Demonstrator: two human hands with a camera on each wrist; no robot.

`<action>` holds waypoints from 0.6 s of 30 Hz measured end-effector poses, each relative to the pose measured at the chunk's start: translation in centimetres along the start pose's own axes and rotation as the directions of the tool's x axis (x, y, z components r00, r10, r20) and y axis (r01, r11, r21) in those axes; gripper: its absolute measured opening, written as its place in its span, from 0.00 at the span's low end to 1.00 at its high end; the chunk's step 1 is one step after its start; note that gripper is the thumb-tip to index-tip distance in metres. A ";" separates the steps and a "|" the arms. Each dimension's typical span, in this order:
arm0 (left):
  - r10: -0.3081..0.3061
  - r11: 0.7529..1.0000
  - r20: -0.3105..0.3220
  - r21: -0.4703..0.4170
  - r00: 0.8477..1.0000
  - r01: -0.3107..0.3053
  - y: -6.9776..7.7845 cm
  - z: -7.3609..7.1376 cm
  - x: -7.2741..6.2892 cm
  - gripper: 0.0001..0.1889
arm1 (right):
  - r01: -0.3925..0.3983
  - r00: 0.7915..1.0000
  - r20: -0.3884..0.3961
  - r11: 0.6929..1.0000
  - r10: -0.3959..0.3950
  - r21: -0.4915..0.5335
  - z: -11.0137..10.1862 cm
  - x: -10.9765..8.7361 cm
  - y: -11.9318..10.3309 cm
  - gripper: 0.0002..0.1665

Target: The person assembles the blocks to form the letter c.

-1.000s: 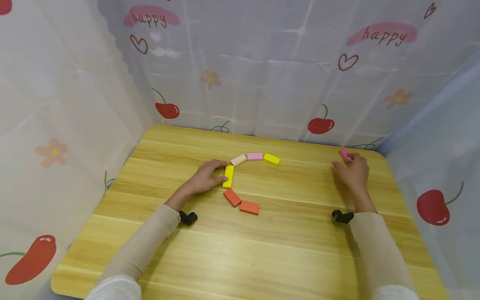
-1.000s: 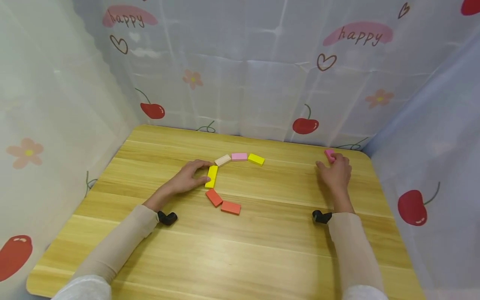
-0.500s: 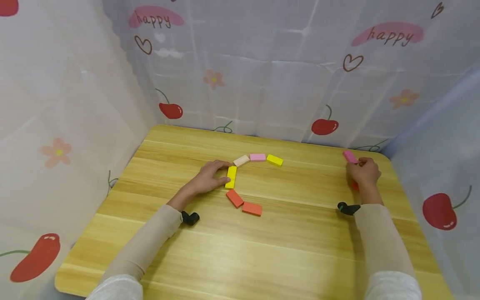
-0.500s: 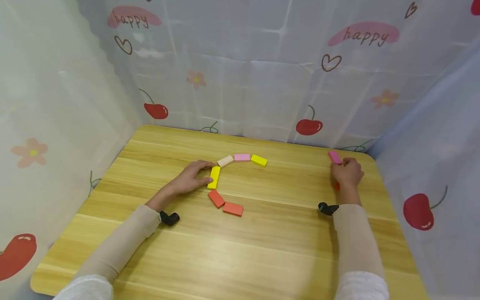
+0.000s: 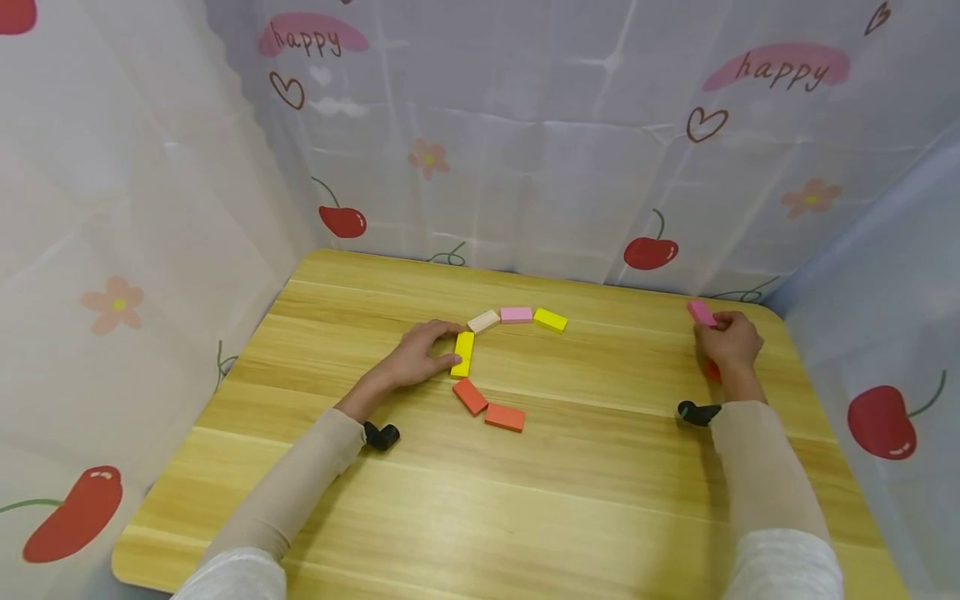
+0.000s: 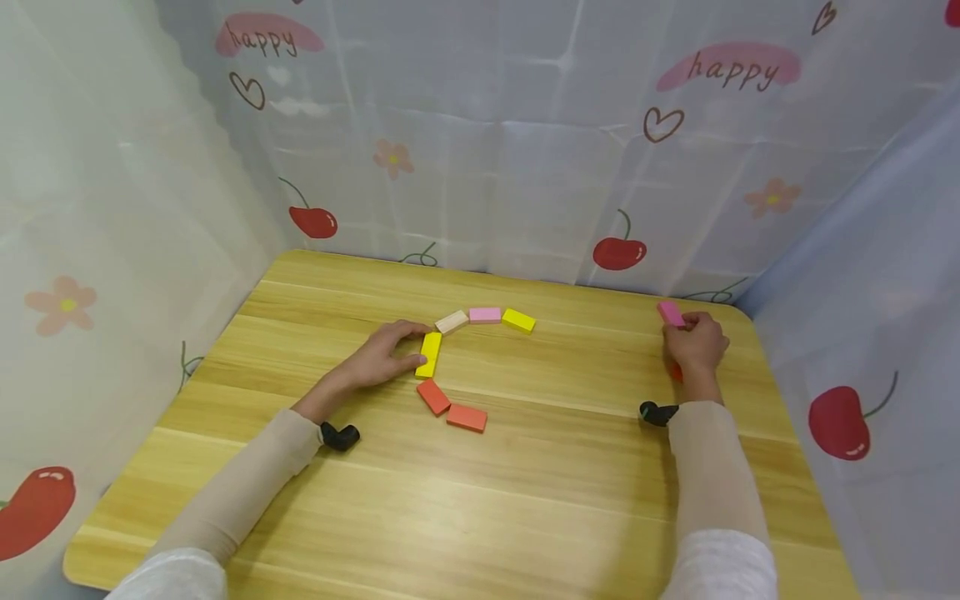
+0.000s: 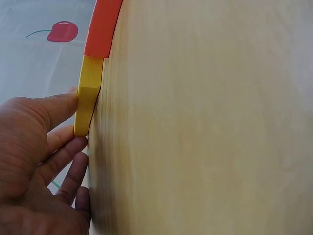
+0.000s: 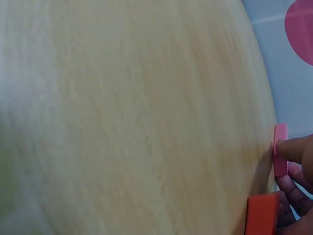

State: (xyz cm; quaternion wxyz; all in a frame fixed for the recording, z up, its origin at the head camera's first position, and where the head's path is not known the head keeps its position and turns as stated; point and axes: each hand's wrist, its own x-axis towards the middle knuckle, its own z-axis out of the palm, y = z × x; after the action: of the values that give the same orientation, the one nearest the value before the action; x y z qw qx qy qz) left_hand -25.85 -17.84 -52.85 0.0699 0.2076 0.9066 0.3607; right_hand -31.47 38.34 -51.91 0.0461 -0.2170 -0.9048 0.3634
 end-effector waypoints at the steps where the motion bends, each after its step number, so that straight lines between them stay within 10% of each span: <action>1: 0.001 1.000 0.001 -0.001 1.000 -0.001 0.0 0.0 0.0 0.30 | 0.000 1.000 -0.005 1.000 0.000 0.001 -0.1 -0.1 -0.1 0.36; 18: 0.000 1.000 -0.003 0.000 1.000 0.000 -0.1 0.0 0.1 0.29 | -0.012 1.000 -0.004 0.998 0.012 -0.060 -0.5 -0.4 -0.3 0.35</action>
State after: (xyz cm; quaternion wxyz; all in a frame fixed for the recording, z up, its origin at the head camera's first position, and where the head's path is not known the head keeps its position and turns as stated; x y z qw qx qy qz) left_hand -25.98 -17.93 -52.90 0.0685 0.2068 0.9067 0.3612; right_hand -31.09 38.34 -51.34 0.0390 -0.2244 -0.9140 0.3357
